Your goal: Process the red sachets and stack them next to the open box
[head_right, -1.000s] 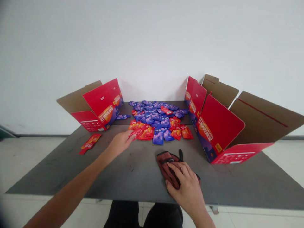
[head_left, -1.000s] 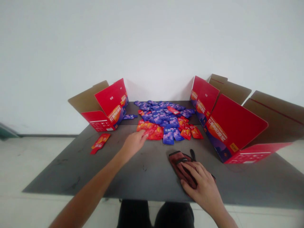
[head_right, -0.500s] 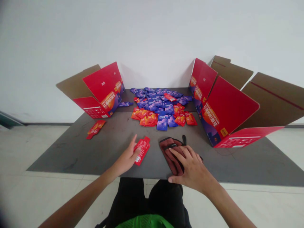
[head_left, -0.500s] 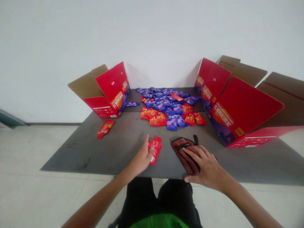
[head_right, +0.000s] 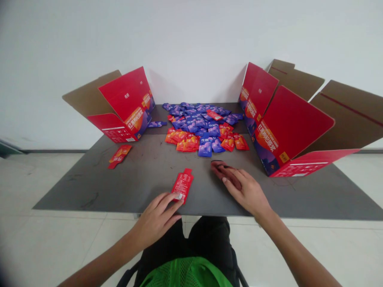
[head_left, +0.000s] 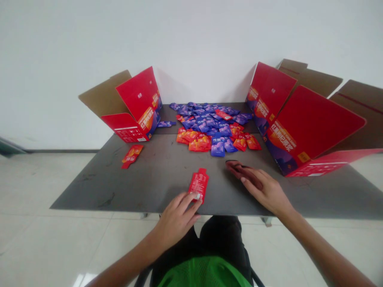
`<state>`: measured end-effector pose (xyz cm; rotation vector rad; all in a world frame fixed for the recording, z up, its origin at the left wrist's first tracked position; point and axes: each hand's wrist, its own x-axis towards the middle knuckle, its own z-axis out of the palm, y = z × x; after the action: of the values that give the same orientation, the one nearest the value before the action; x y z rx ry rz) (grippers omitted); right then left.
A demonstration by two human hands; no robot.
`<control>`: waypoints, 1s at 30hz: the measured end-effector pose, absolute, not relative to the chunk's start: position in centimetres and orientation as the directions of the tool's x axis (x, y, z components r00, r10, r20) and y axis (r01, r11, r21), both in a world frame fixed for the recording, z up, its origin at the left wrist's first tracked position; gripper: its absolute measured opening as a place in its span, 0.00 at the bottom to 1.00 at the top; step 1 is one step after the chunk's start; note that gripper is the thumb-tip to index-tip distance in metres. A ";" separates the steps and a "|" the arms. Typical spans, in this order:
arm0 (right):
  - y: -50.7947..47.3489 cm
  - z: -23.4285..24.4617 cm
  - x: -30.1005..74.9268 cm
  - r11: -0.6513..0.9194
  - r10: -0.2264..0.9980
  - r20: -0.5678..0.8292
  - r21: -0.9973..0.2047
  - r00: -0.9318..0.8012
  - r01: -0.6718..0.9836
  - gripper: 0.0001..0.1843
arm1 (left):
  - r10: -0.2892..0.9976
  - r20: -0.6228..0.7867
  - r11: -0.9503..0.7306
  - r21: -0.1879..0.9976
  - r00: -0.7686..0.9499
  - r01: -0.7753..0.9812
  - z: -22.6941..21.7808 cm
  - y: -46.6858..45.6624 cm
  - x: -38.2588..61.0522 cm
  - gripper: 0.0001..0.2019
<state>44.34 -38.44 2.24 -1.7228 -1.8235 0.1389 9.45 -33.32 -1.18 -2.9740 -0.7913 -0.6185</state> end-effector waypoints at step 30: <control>-34.1 2.2 31.5 0.599 0.800 0.261 -0.311 -0.540 0.738 0.17 | 0.448 0.551 -0.891 0.204 0.704 0.407 -3.6 -33.2 9.0 0.12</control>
<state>31.47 -34.10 2.18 -1.2364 -2.4546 0.2296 8.98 -33.24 -3.63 -2.9614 -0.7433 -0.9857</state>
